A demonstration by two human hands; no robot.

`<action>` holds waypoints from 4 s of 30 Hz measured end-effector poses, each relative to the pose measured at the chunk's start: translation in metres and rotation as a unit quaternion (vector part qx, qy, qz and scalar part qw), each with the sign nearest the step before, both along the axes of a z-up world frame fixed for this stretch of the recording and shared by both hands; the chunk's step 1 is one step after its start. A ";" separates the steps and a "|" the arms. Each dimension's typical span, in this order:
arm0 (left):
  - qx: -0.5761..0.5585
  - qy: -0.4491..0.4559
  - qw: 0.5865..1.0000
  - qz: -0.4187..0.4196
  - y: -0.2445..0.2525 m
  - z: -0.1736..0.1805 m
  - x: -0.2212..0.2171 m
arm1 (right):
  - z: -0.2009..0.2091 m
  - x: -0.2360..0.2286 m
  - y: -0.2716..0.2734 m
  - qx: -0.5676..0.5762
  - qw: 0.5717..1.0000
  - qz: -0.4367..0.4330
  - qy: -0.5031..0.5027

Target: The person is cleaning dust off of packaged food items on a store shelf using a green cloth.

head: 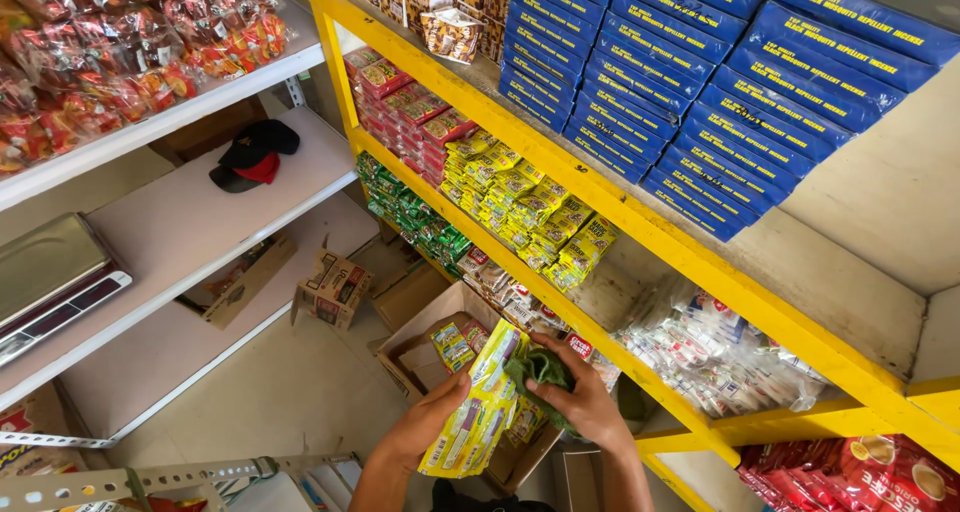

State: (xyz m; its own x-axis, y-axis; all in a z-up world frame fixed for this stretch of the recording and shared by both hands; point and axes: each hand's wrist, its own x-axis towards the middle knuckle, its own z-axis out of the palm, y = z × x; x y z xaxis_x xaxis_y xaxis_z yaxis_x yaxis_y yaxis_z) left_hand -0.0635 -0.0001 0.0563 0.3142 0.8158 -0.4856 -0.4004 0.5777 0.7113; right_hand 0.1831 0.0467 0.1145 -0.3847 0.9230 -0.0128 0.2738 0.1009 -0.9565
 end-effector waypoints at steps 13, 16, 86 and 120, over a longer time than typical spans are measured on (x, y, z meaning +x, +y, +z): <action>0.063 0.059 0.991 -0.103 0.004 -0.011 -0.019 | -0.051 0.039 0.014 -0.071 0.994 0.025 0.075; 0.106 0.085 0.979 -0.151 0.009 -0.014 -0.018 | -0.074 0.047 0.015 -0.101 0.980 0.005 0.173; 0.357 0.257 0.898 -0.021 0.000 0.057 0.034 | 0.023 -0.026 0.042 0.482 0.851 -0.176 -0.111; 0.411 0.201 0.880 0.125 -0.002 0.070 0.051 | 0.054 -0.007 0.044 0.494 0.841 -0.206 -0.081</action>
